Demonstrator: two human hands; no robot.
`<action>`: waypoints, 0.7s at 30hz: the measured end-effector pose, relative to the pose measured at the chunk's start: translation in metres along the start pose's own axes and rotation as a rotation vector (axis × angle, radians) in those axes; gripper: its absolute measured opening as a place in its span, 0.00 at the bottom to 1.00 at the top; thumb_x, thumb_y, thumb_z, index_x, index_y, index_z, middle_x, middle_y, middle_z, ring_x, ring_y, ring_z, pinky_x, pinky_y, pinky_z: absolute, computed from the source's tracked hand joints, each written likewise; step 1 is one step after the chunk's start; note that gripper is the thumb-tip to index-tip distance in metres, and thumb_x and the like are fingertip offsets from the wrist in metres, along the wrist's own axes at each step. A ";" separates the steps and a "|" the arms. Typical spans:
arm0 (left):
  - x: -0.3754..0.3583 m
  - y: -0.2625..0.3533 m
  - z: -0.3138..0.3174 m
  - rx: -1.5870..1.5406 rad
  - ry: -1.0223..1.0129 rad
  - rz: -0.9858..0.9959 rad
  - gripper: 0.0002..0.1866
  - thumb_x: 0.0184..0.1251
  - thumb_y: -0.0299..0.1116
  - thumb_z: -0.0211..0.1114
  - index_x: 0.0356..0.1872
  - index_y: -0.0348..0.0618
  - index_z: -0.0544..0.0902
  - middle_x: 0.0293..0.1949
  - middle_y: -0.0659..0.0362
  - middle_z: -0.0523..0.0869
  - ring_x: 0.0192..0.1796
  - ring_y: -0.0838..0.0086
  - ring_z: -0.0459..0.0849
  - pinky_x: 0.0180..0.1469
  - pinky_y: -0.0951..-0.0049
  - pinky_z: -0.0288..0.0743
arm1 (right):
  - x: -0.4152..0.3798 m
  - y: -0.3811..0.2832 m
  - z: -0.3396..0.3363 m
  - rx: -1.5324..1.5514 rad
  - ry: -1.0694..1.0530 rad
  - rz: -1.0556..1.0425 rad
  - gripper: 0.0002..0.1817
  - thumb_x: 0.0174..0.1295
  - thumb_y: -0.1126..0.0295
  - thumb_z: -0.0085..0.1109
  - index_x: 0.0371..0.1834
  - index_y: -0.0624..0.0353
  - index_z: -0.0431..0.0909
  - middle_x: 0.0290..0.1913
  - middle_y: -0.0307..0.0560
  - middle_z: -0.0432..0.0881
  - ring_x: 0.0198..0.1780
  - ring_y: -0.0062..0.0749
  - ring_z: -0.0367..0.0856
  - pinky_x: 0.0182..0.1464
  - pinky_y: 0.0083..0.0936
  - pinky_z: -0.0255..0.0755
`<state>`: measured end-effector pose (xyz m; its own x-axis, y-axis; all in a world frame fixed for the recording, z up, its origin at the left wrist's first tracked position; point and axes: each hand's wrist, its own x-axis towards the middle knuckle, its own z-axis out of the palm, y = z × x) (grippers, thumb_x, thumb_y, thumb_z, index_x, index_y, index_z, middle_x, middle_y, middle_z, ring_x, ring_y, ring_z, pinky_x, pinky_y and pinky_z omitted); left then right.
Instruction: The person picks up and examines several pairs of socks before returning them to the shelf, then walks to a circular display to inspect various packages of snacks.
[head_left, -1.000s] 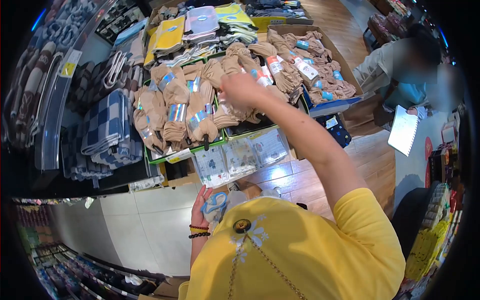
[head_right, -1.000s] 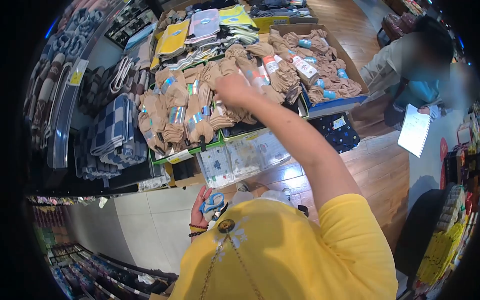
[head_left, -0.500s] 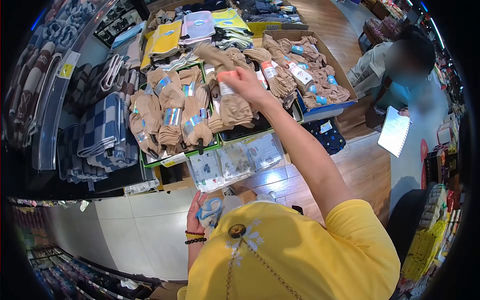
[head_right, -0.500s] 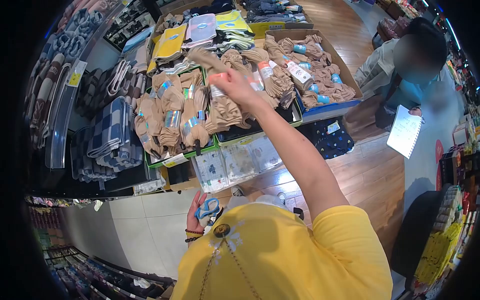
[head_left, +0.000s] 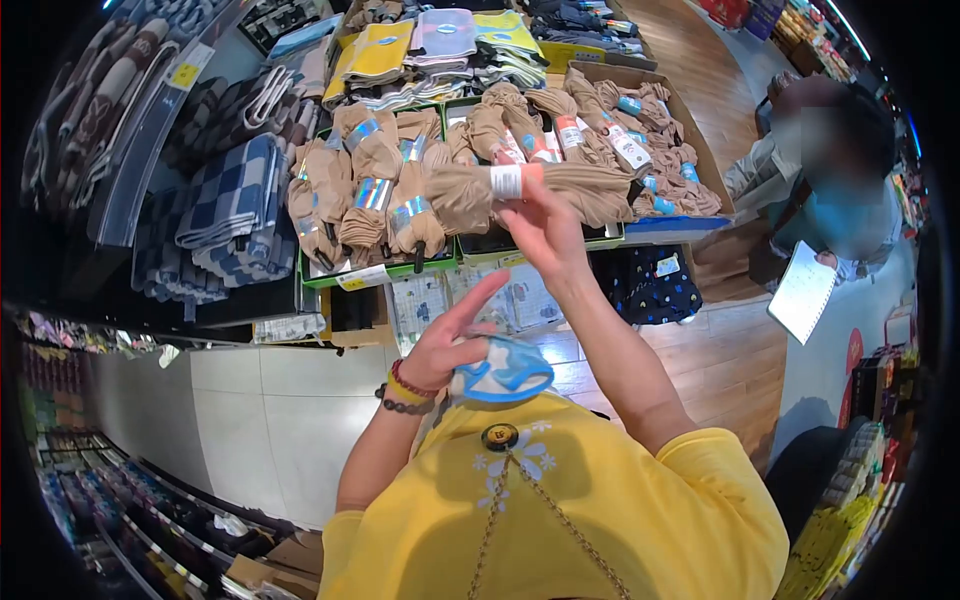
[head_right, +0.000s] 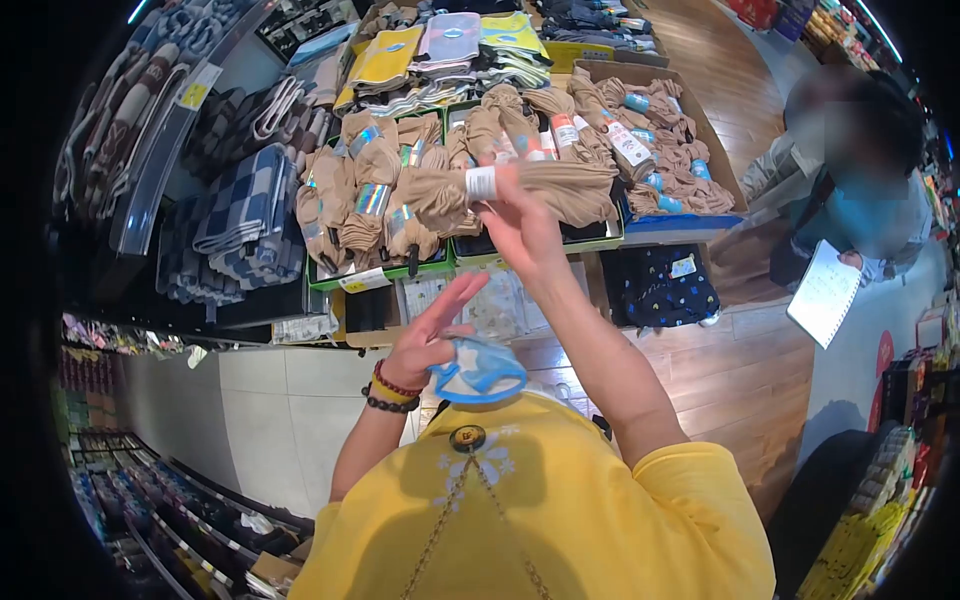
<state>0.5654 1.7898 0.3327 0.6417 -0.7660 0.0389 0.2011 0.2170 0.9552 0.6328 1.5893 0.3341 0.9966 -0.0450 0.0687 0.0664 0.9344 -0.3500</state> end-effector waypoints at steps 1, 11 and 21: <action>0.008 0.001 0.005 -0.008 -0.007 0.008 0.48 0.54 0.49 0.67 0.73 0.47 0.51 0.72 0.53 0.55 0.70 0.73 0.57 0.61 0.72 0.62 | -0.006 0.002 0.000 -0.083 -0.022 -0.006 0.27 0.63 0.74 0.54 0.64 0.56 0.58 0.64 0.56 0.65 0.65 0.40 0.64 0.66 0.37 0.59; 0.020 0.008 0.027 -0.575 0.021 0.122 0.52 0.55 0.38 0.70 0.74 0.49 0.42 0.72 0.53 0.50 0.46 0.78 0.78 0.51 0.77 0.72 | -0.060 -0.005 -0.014 -1.174 -0.395 -0.467 0.19 0.56 0.75 0.64 0.51 0.58 0.73 0.58 0.48 0.72 0.59 0.36 0.71 0.61 0.29 0.64; 0.001 -0.015 0.014 -0.292 -0.026 0.073 0.54 0.50 0.46 0.71 0.74 0.47 0.44 0.73 0.58 0.49 0.69 0.76 0.57 0.62 0.73 0.61 | -0.082 -0.015 -0.034 -0.849 -0.286 -0.076 0.16 0.60 0.76 0.58 0.53 0.62 0.77 0.60 0.54 0.72 0.53 0.30 0.77 0.54 0.23 0.71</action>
<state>0.5532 1.7772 0.3226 0.6442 -0.7561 0.1155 0.3614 0.4340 0.8252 0.5516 1.5672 0.3015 0.9453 0.0997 0.3104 0.2584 0.3517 -0.8998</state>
